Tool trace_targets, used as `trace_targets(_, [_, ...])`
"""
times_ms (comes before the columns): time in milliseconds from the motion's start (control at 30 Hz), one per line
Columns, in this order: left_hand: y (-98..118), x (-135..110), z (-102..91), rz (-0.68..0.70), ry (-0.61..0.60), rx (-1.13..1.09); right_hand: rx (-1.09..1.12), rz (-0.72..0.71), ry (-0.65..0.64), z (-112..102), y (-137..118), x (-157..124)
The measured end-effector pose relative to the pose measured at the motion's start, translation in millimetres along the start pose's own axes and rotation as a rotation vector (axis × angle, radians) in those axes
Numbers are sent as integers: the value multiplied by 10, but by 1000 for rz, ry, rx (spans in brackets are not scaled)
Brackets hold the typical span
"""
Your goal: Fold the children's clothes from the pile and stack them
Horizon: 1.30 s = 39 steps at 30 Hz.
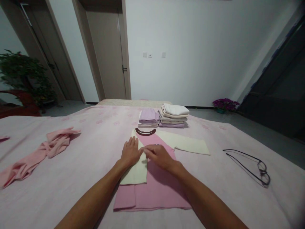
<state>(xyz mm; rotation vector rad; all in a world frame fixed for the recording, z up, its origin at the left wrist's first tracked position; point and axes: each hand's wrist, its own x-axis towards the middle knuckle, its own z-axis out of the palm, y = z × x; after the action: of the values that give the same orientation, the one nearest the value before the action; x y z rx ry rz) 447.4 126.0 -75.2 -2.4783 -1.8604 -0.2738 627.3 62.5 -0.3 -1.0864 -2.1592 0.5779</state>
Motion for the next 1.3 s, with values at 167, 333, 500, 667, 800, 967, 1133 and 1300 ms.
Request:
trace_targets(167, [10,-17,-26,11,15,-10,-427,329,288,-661,729,-13])
trace_targets(333, [11,-13,-10,4,15,-9,-694,770,370,-1057,1450,-400])
trace_targets(500, [0,-4,15,6,36,-18,-769,1024,392,-1216,1825,-745])
trace_targets(667, [-19,-36,11,28,85,-45,-784,1089,404,-1291,1955,-865])
trace_targets(800, [-47,-91,-50,69,219,-92,-792,1096,441,-1321,1964,-875])
trace_targets(967, [35,-205,-219,244,365,-248,-780,1143,500,-1329,1951,-872])
trace_targets(1133, [554,-430,-454,522,156,-490,-744,1137,527,-1332,1878,-840])
trace_targets(1300, [1173,-653,-590,825,-10,-393,-537,1116,673,-1405,1709,-729])
